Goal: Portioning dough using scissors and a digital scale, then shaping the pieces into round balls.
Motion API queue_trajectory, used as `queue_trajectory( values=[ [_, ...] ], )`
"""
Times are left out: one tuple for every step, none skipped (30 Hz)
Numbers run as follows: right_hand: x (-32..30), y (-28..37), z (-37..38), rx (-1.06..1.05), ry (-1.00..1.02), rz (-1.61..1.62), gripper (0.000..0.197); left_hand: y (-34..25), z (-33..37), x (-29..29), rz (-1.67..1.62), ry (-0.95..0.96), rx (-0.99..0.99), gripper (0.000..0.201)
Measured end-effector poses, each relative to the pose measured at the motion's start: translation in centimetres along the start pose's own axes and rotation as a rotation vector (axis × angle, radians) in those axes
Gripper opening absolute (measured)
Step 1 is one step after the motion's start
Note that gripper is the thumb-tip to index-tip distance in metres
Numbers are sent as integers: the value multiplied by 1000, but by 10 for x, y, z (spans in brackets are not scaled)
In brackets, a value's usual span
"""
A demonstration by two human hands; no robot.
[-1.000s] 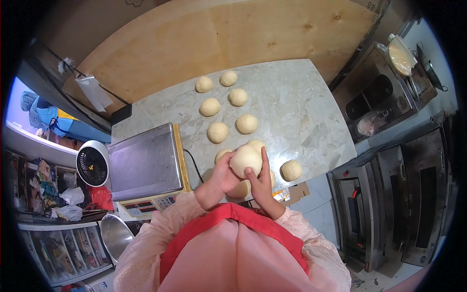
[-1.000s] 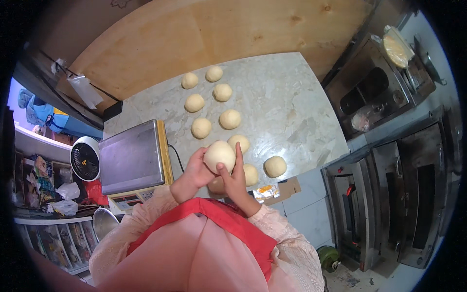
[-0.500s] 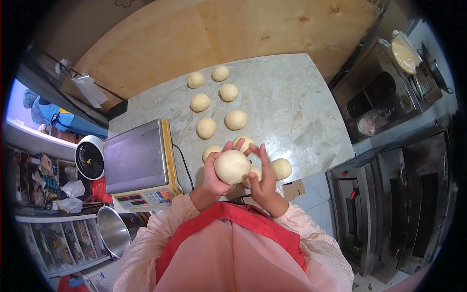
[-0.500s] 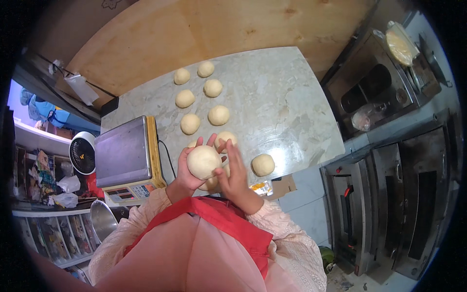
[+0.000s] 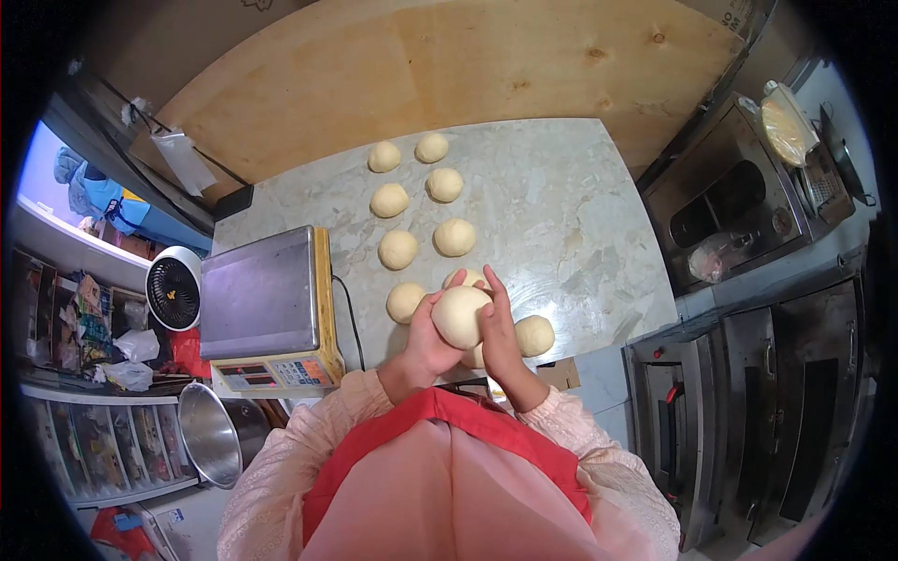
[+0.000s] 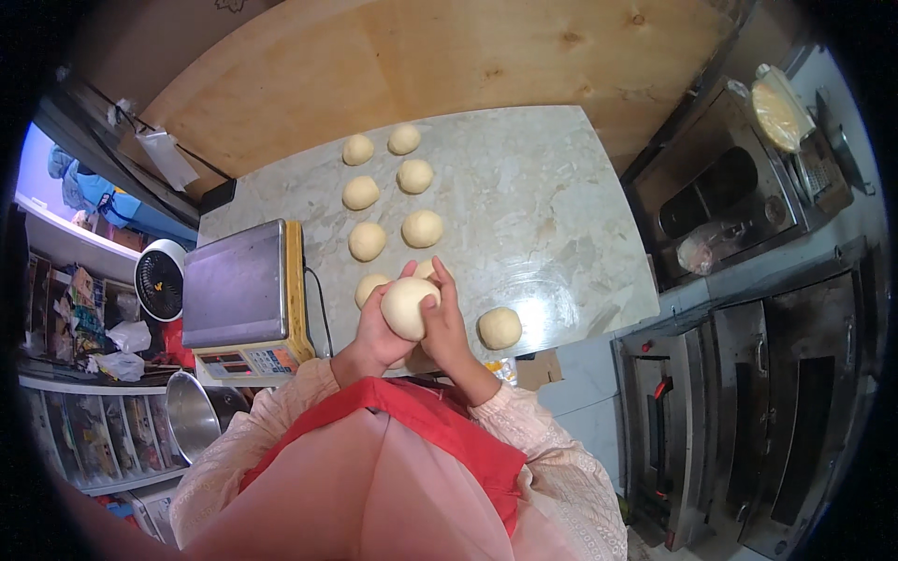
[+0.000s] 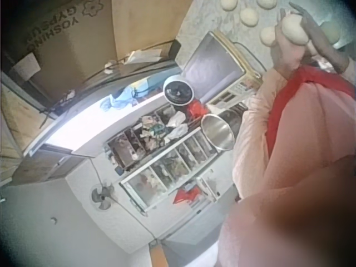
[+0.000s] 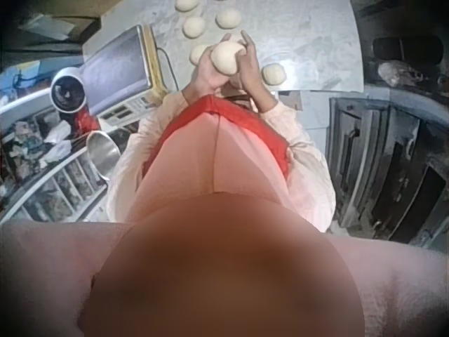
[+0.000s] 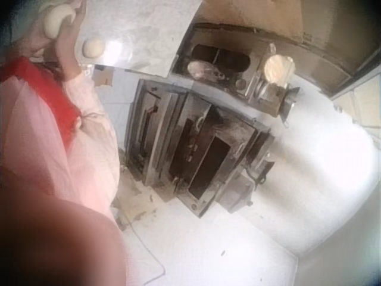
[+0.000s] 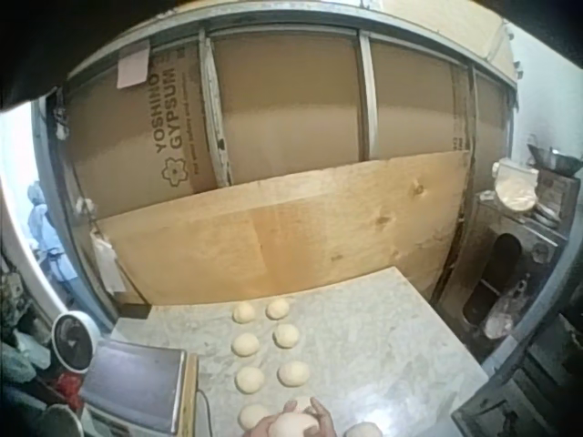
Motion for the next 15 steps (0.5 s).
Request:
queue_trajectory(
  values=[
    [3, 15, 0, -207, 79, -430, 57, -1, 2, -2, -52, 15, 3, 43],
    [9, 24, -3, -415, 153, -860, 58, -1, 0, 2, -51, 16, -1, 43],
    [3, 26, -5, -553, 80, -996, 60, -5, -2, 9, -60, 45, 26, 43],
    [0, 25, -8, -554, 76, -997, 60, -6, -3, 14, -69, 75, 53, 42],
    [-6, 18, -10, -409, 73, -839, 60, -5, -2, 13, -69, 75, 52, 42],
    [-10, 9, -12, -265, 71, -678, 60, -1, 0, 9, 177, 39, 35, 43],
    [-16, 3, -12, -314, 31, -675, 53, 2, 2, 5, 423, 1, 17, 45],
    [-16, 5, -10, -311, 33, -672, 53, 4, 3, 5, 424, -3, 18, 45],
    [-24, -2, -2, -30, -2, -379, 48, 5, 5, 4, 529, -62, 52, 45],
    [-31, -9, 4, 248, -35, -82, 44, 4, 7, 2, 632, -121, 86, 46],
    [-43, -12, 14, 405, 2, 155, 38, 8, 10, 0, 646, -97, 37, 56],
    [-58, -10, 23, 501, 84, 221, 39, 8, 9, 5, 647, -92, 32, 56],
    [-69, -2, 33, 498, 112, 132, 40, 6, 4, 5, 685, -162, -45, 57],
    [-78, 6, 44, 494, 142, 41, 41, 3, -2, 3, 721, -233, -121, 58],
    [-93, 13, 58, 420, 138, -229, 42, 2, -4, -3, 664, -145, -114, 58]
  ],
)
Point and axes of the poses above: each hand's wrist, its own z-axis towards the middle knuckle, its own x-axis out of the palm, y = z × x, the point moved 6 cm from there along z, towards the middle knuckle, and after that the axes turned 6 degrees about z, right-handed, at the moved point
